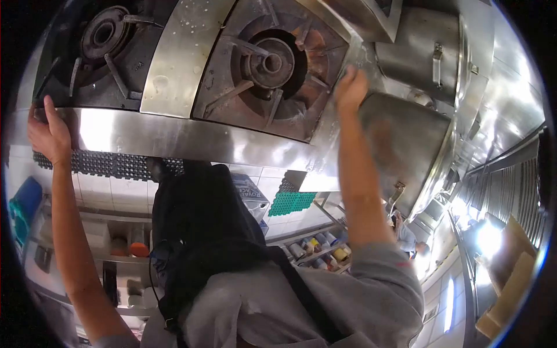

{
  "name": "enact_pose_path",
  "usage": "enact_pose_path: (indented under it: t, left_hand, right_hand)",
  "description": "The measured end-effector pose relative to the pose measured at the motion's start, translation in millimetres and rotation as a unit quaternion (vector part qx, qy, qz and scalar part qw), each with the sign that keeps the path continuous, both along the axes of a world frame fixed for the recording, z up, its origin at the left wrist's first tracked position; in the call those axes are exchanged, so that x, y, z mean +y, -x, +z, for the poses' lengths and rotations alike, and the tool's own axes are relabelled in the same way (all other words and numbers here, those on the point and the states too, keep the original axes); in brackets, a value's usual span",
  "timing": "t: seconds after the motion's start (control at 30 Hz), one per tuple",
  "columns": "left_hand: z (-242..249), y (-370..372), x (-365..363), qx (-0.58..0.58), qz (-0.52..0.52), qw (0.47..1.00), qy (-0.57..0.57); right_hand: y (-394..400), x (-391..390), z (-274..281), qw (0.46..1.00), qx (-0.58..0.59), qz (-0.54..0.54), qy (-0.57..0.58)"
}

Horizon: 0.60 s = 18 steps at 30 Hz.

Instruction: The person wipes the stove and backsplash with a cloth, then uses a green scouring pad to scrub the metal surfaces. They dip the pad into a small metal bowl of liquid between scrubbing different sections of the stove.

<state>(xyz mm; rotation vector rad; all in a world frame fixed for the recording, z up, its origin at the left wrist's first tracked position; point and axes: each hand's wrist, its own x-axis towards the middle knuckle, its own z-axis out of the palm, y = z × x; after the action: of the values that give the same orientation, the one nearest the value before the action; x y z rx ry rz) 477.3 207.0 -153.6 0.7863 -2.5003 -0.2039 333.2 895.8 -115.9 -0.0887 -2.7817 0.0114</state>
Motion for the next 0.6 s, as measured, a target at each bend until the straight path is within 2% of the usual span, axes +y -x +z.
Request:
enact_pose_path:
  t: [0.07,0.13,0.2,0.27,0.3,0.37,0.4,0.43,0.5,0.53,0.57,0.6]
  left_hand:
    - [0.2,-0.2,-0.1,-0.011,0.017,1.000,-0.005]
    - [0.8,-1.2,-1.4,-0.016,0.017,1.000,0.014]
    - [-0.5,-0.6,-1.0,-0.010,0.017,1.000,0.021]
    - [-5.3,0.7,-3.4,0.010,-0.022,0.998,0.051]
    - [-3.7,2.3,-1.1,0.013,-0.024,0.999,0.046]
    - [-0.2,0.7,4.2,-0.013,0.009,1.000,0.025]
    - [-0.8,0.1,3.3,-0.012,0.013,1.000,0.024]
    - [-1.9,-0.6,2.3,-0.003,0.008,1.000,0.029]
    - [-2.0,2.5,2.7,0.000,-0.008,0.999,0.035]
    - [0.5,3.6,3.5,-0.001,-0.004,1.000,0.028]
    - [2.1,0.9,3.4,-0.007,-0.003,1.000,0.021]
    - [1.5,0.1,2.2,-0.013,-0.005,1.000,0.025]
  right_hand:
    - [64.8,1.9,2.4,0.999,0.028,-0.011,0.016]
    - [63.7,-1.9,0.1,0.999,0.029,-0.017,0.010]
    - [29.0,4.8,3.9,1.000,0.006,0.027,-0.015]
    - [-58.6,3.1,6.7,0.997,-0.017,0.069,0.023]
    - [-107.2,-1.1,1.5,0.993,0.043,0.100,-0.033]
    - [-191.2,-14.9,7.1,0.998,-0.046,0.015,0.028]
    - [-207.3,-22.5,10.2,0.995,-0.073,-0.013,0.072]
    - [-192.5,-21.5,8.5,0.995,-0.074,-0.009,0.073]
    - [-149.1,-8.1,2.3,0.999,-0.037,0.028,-0.020]
    - [-105.4,-13.8,4.5,0.999,0.012,0.036,0.005]
    - [-63.5,-5.4,5.1,0.996,0.010,0.048,0.073]
    - [-24.3,-5.3,2.3,0.999,0.032,-0.002,0.027]
